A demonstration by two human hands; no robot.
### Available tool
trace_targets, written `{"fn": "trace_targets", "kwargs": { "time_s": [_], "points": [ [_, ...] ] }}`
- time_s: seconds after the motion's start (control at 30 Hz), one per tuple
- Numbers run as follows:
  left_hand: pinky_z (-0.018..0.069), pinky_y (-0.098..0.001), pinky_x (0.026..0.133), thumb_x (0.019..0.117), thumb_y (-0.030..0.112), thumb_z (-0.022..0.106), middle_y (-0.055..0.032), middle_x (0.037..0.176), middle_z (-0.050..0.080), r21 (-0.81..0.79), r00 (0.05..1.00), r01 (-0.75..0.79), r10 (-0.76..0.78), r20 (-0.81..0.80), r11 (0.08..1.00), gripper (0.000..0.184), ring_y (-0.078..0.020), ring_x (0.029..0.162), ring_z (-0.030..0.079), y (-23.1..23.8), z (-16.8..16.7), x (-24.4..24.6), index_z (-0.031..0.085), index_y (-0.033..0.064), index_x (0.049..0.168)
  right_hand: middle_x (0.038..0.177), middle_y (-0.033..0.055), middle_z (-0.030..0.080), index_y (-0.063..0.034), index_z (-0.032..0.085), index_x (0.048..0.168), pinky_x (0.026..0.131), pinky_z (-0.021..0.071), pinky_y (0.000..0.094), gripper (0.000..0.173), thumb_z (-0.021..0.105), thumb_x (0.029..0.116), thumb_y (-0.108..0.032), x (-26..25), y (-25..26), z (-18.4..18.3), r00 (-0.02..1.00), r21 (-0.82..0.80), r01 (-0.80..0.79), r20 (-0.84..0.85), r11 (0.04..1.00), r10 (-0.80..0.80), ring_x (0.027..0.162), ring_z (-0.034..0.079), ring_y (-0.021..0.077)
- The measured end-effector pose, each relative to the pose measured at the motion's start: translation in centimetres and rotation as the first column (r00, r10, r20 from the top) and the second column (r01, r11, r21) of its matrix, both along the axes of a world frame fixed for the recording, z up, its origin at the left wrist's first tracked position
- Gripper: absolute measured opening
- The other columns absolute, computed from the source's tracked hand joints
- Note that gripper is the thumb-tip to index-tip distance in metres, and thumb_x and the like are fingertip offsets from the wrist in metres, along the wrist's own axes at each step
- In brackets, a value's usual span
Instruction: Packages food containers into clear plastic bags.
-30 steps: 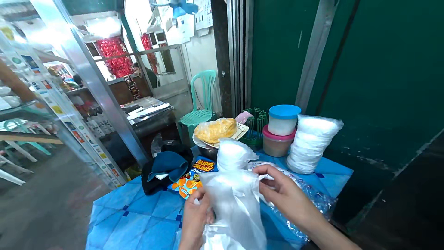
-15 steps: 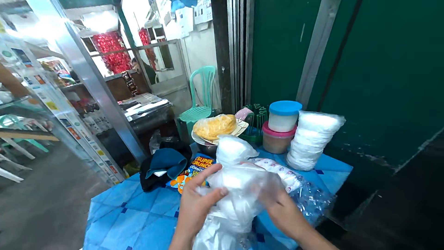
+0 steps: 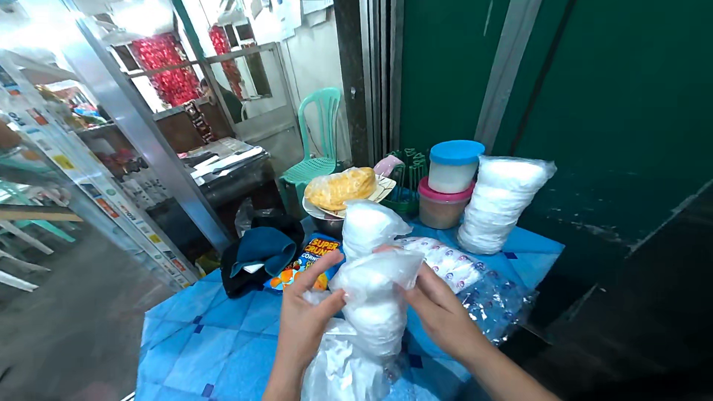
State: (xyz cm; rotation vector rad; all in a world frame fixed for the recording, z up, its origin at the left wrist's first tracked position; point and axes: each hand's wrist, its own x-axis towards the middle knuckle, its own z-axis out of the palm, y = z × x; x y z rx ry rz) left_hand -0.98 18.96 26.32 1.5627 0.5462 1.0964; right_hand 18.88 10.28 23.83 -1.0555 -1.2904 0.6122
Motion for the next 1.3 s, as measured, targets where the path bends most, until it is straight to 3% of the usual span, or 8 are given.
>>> {"fn": "trace_targets", "kwargs": {
  "time_s": [0.17, 0.43, 0.57, 0.87, 0.97, 1.07, 1.23, 1.3],
  "points": [
    [0.0465, -0.0206, 0.046, 0.0790, 0.029, 0.088, -0.0062, 0.092, 0.074, -0.056, 1.000, -0.015, 0.013, -0.023, 0.998, 0.044, -0.0052, 0.053, 0.055, -0.2, -3.5, 0.0, 0.075, 0.0108, 0.117, 0.142, 0.0019, 0.057, -0.0221, 0.049, 0.149, 0.106, 0.0523, 0.0405, 0.058, 0.052, 0.1016, -0.056, 0.1, 0.2, -3.7, 1.000, -0.008, -0.014, 0.007, 1.000, 0.014, 0.126, 0.059, 0.0166],
    [0.0437, -0.0181, 0.045, 0.0785, 0.025, 0.087, -0.0006, 0.100, 0.072, 0.016, 0.995, 0.012, -0.010, -0.100, 1.000, 0.051, -0.0035, 0.051, 0.050, 0.3, 1.3, -0.7, 0.071, 0.0287, 0.127, 0.140, -0.0019, 0.057, -0.0250, 0.052, 0.145, 0.101, 0.0535, 0.0413, 0.055, 0.060, 0.0974, -0.052, 1.4, -0.4, 1.3, 0.998, 0.019, 0.005, 0.062, 1.000, -0.006, 0.125, 0.058, 0.0174],
    [0.0486, -0.0220, 0.047, 0.0785, 0.024, 0.088, -0.0046, 0.090, 0.073, 0.005, 0.995, -0.017, 0.018, -0.099, 1.000, 0.040, -0.0084, 0.053, 0.056, -0.2, 0.0, 0.1, 0.075, 0.0221, 0.116, 0.131, -0.0007, 0.062, -0.0243, 0.058, 0.139, 0.090, 0.0602, 0.0397, 0.051, 0.065, 0.0954, -0.050, -0.3, 0.1, 0.7, 0.999, -0.111, 0.034, -0.034, 0.993, -0.038, 0.110, 0.067, 0.0150],
    [0.0503, -0.0220, 0.050, 0.0772, 0.029, 0.089, -0.0072, 0.105, 0.072, -0.107, 0.993, -0.071, 0.060, -0.099, 0.992, 0.051, -0.0082, 0.060, 0.060, -1.4, -3.3, -0.2, 0.071, 0.0088, 0.120, 0.142, 0.0007, 0.056, -0.0215, 0.054, 0.144, 0.106, 0.0521, 0.0410, 0.065, 0.068, 0.0908, -0.057, -0.3, 0.3, -3.2, 0.998, -0.041, 0.053, 0.026, 0.998, -0.052, 0.130, 0.055, 0.0156],
    [0.0510, -0.0223, 0.050, 0.0879, 0.025, 0.077, -0.0064, 0.115, 0.068, -0.025, 0.985, -0.170, 0.169, -0.028, 0.985, 0.049, -0.0087, 0.059, 0.058, -2.5, -2.4, -0.9, 0.062, 0.0131, 0.133, 0.142, -0.0012, 0.055, -0.0248, 0.051, 0.144, 0.105, 0.0515, 0.0429, 0.062, 0.068, 0.0915, -0.052, -0.1, -0.8, -2.2, 0.987, 0.005, 0.160, 0.026, 0.987, -0.160, 0.130, 0.055, 0.0172],
    [0.0551, -0.0241, 0.046, 0.1096, 0.023, 0.043, -0.0115, 0.113, 0.067, -0.009, 0.960, -0.173, 0.170, 0.223, 0.985, 0.035, -0.0089, 0.049, 0.057, -4.3, -0.9, -1.4, 0.058, 0.0069, 0.136, 0.144, -0.0032, 0.055, -0.0251, 0.049, 0.145, 0.108, 0.0479, 0.0421, 0.052, 0.060, 0.0990, -0.048, -0.8, -2.6, -0.4, 0.949, 0.258, 0.296, 0.029, 0.920, -0.314, 0.132, 0.053, 0.0187],
    [0.0660, -0.0328, 0.062, 0.1127, 0.030, 0.030, -0.0136, 0.133, 0.063, 0.050, 0.958, -0.123, 0.106, 0.266, 0.991, 0.045, -0.0203, 0.082, 0.076, -7.1, 1.3, -0.7, 0.055, 0.0048, 0.141, 0.132, -0.0032, 0.059, -0.0256, 0.068, 0.119, 0.112, 0.0405, 0.0476, 0.035, 0.059, 0.0984, -0.053, -4.6, -4.5, 2.0, 0.905, 0.344, 0.113, 0.352, 0.932, -0.239, 0.136, 0.046, 0.0191],
    [0.0566, -0.0314, 0.097, 0.1113, 0.036, 0.035, -0.0081, 0.138, 0.064, 0.164, 0.975, -0.122, 0.087, 0.206, 0.979, 0.048, -0.0172, 0.119, 0.066, -7.4, 1.3, -0.7, 0.057, 0.0074, 0.143, 0.134, -0.0017, 0.060, -0.0260, 0.070, 0.116, 0.113, 0.0368, 0.0517, 0.034, 0.061, 0.0972, -0.053, -5.6, -4.5, 2.5, 0.830, 0.335, 0.090, 0.495, 0.938, -0.256, 0.138, 0.045, 0.0204]
  ]
}}
